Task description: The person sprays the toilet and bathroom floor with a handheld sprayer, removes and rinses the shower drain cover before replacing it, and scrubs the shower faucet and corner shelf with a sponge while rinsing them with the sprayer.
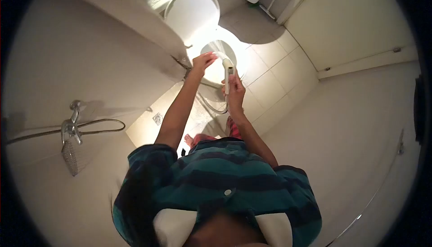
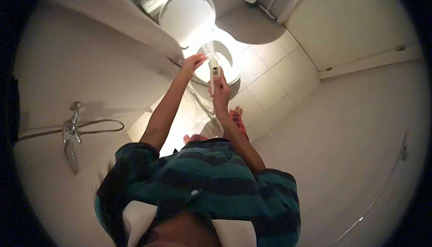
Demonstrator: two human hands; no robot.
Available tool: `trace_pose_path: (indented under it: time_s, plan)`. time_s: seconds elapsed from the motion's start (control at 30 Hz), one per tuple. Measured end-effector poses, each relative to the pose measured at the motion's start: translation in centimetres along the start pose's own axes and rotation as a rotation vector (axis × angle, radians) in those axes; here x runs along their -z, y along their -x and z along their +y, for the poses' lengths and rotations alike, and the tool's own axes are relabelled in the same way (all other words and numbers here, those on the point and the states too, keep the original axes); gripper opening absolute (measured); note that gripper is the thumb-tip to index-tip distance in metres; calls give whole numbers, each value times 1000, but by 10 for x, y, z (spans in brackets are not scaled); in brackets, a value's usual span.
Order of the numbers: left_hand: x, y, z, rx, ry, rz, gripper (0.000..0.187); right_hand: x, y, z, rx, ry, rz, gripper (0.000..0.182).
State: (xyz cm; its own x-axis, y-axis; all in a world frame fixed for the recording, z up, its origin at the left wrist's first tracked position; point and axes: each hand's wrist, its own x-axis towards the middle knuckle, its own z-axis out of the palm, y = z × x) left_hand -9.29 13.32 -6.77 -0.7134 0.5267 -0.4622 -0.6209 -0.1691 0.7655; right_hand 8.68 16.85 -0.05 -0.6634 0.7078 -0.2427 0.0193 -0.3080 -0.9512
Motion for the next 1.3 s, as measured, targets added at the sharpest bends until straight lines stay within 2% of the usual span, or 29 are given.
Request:
trace_pose_path:
  time_s: [0.03,0.07,0.1,0.17,0.2,0.27,0.33,0.37,0.4,0.43,0.5,0.57,0.6,0.63,0.67,0.7,0.77,0.8,0.9,0.93,1.03,1.07,1.1,1.17,1.2,1.23,1.3]
  plan:
    - [-35,-28,-13,-24,0,-123,24,13,-15,-28,-1,-68,26,46]
    - [-82,-42,-4,19,-22,-88,18,20,-29,-47,5,-100,72,42]
    - [-95,-69,-8,3,-66,-212,16,19,-36,-56,36,-121,114,43]
    - [-175,-80,9,-53,23,-114,19,36,-66,-78,72,-197,191,43]
    - [-202,-94,18,-60,-8,-251,20,47,-84,-83,95,-266,209,48]
    - [-253,-127,38,-79,-194,-299,20,61,-113,-99,128,-291,280,48]
    - [-279,-166,49,-329,-313,-270,15,64,-130,-104,131,-289,336,48]
    - [-308,-180,64,-491,-594,-117,14,75,-145,-108,112,-276,336,48]
    - [-324,-208,68,-691,-724,-9,17,80,-156,-106,98,-260,337,47]
    - [-339,-238,75,-805,-883,34,25,86,-165,-104,79,-247,343,47]
    - [-358,-314,78,-972,-1041,-10,43,93,-172,-102,74,-124,339,46]
    - [-378,-381,84,-1047,-1149,-139,52,103,-184,-88,109,59,326,48]
    - [-388,-416,84,-975,-1185,-171,55,109,-192,-86,125,116,306,49]
    - [-393,-444,80,-894,-1222,-202,58,108,-193,-92,121,39,277,54]
    - [-397,-464,76,-899,-1261,-209,61,107,-195,-97,114,-38,249,60]
    - [-410,-443,94,-694,-1321,-360,78,103,-200,-105,122,-183,239,66]
    - [-396,-528,59,-614,-1416,-309,97,103,-206,-106,98,-58,247,59]
    - [-393,-532,49,-528,-1468,-190,111,96,-209,-104,80,11,249,57]
    - [-383,-541,44,-426,-1482,-228,96,99,-215,-89,-11,43,164,56]
    - [-386,-544,54,-322,-1690,-371,78,101,-217,-89,-73,65,118,55]
    - [-403,-502,72,-440,-2014,-334,54,96,-227,-107,-43,-12,257,54]
    - [-398,-490,71,-699,-2046,-262,42,95,-233,-115,51,-206,232,62]
    - [-384,-498,62,-868,-1922,-235,35,95,-236,-118,123,-190,233,57]
    - [-381,-461,96,-827,-1585,-715,31,97,-235,-130,157,-96,197,56]
    - [-369,-448,99,-1073,-1419,-713,27,91,-235,-136,185,-97,174,56]
    - [-369,-404,113,-911,-1293,-458,28,87,-231,-142,213,-101,148,57]
    - [-342,-380,122,-632,-737,-164,30,80,-220,-149,244,-84,80,57]
